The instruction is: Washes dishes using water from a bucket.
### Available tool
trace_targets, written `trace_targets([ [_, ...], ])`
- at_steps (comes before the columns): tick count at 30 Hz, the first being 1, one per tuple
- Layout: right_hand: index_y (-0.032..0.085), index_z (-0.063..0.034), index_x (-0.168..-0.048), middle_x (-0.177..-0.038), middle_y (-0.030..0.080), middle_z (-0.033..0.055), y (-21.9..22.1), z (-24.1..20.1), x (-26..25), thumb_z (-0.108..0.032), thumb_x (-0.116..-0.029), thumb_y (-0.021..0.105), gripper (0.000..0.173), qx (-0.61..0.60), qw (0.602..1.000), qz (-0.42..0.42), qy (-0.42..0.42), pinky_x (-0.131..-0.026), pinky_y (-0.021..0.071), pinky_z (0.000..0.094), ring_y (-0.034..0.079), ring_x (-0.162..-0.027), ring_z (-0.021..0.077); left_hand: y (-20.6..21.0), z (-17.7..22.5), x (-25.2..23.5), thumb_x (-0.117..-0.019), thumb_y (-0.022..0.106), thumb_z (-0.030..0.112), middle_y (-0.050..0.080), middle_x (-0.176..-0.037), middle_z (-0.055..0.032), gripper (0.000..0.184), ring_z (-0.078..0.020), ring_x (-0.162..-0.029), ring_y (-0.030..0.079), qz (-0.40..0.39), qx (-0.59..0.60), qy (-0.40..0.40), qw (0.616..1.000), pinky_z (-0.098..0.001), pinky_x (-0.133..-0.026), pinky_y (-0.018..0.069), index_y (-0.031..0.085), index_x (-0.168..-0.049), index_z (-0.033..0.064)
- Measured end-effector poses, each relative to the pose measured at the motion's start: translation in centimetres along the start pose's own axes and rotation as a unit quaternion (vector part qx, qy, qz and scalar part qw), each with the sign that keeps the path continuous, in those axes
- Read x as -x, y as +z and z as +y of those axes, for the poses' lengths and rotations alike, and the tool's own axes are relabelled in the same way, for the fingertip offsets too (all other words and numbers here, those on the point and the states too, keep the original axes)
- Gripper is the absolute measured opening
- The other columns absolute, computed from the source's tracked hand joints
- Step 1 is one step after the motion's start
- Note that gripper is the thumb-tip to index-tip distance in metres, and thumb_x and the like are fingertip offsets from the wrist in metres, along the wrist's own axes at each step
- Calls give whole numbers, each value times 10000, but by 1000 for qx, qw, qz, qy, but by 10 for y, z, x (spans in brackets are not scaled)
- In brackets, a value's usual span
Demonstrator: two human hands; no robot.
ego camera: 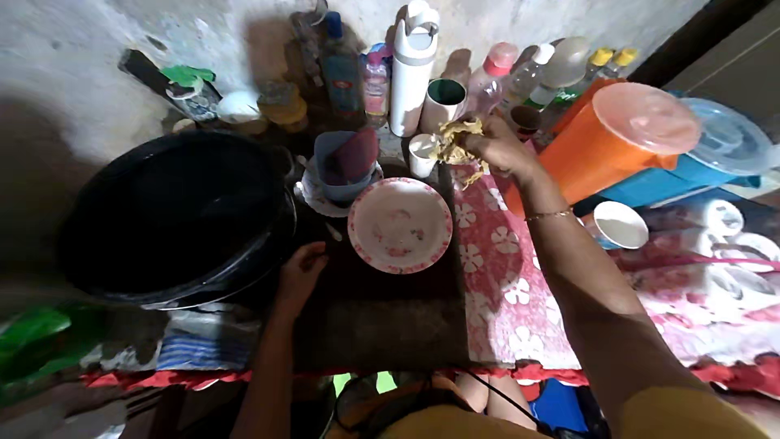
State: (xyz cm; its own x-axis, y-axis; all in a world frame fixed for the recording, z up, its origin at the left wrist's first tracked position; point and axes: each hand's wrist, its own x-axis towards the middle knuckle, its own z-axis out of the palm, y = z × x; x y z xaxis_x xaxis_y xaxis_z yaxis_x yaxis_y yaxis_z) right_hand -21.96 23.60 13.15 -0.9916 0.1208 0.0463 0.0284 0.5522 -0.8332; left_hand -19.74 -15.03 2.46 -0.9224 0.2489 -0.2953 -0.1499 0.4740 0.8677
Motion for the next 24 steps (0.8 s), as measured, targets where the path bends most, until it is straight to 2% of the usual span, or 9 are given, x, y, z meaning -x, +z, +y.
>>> trace_targets([
  [4,551,-97,-1323,-1016,640,-7,21,-1,86,-67,-989,453,350,-161,983,83,19,-652,529,196,587,-739,0,-3,-13,4,-1026,589,81,611,-1338,-233,349,-277,-1163,645,-18,8,8,1000,-424,-1008,520,571,-1345,-57],
  [6,526,-127,-1343,-969,636,-8,47,10,118,-146,-1031,480,316,-165,966,176,91,-622,538,230,592,-701,28,-4,-21,6,-1020,590,60,621,-1312,-235,336,-271,-1128,652,-27,26,20,999,-417,-986,527,577,-1330,-67],
  [8,504,-20,-1379,-1105,663,140,69,38,138,-145,-1033,553,372,-76,968,205,125,-773,583,386,668,-876,180,-8,-24,10,-1019,586,54,620,-1310,-232,333,-260,-1123,653,-31,41,27,998,-410,-979,530,573,-1330,-65],
  [10,469,74,-1437,-1359,577,266,89,62,161,-174,-1021,604,503,104,981,97,135,-1024,516,512,616,-1213,345,-14,-27,15,-1024,576,51,613,-1326,-230,340,-256,-1139,651,-40,43,23,998,-399,-989,528,562,-1344,-63],
  [12,448,5,-1528,-1598,358,300,108,67,183,-246,-1068,507,527,300,945,-77,107,-1227,236,611,294,-1516,457,-20,-30,21,-1024,569,40,604,-1341,-240,346,-269,-1159,645,-46,47,14,998,-404,-1004,519,553,-1352,-70],
  [14,452,-79,-1553,-1619,363,247,123,48,195,-153,-1051,486,509,359,906,-204,88,-1247,167,621,249,-1537,452,-27,-40,28,-1019,580,32,609,-1338,-232,335,-262,-1168,642,-43,60,13,997,-401,-1011,519,563,-1338,-68],
  [16,493,-10,-1500,-1539,469,256,136,25,194,-91,-1007,560,504,345,885,-286,128,-1229,221,593,377,-1468,445,-36,-51,37,-1018,584,38,612,-1334,-222,328,-251,-1158,648,-32,70,19,997,-398,-1005,526,573,-1331,-60],
  [20,483,28,-1475,-1441,518,315,160,-3,165,-202,-1079,471,458,358,840,-320,252,-1115,382,618,483,-1366,481,-56,-63,60,-1004,588,18,634,-1297,-196,319,-219,-1114,665,37,112,37,992,-377,-974,544,588,-1314,-54],
  [24,580,47,-1363,-1359,587,307,186,-11,151,-118,-1010,602,391,318,871,-302,222,-1081,402,633,542,-1300,472,-77,-86,83,-996,585,35,658,-1267,-220,320,-222,-1110,674,145,92,95,981,-378,-974,546,600,-1289,-92],
])
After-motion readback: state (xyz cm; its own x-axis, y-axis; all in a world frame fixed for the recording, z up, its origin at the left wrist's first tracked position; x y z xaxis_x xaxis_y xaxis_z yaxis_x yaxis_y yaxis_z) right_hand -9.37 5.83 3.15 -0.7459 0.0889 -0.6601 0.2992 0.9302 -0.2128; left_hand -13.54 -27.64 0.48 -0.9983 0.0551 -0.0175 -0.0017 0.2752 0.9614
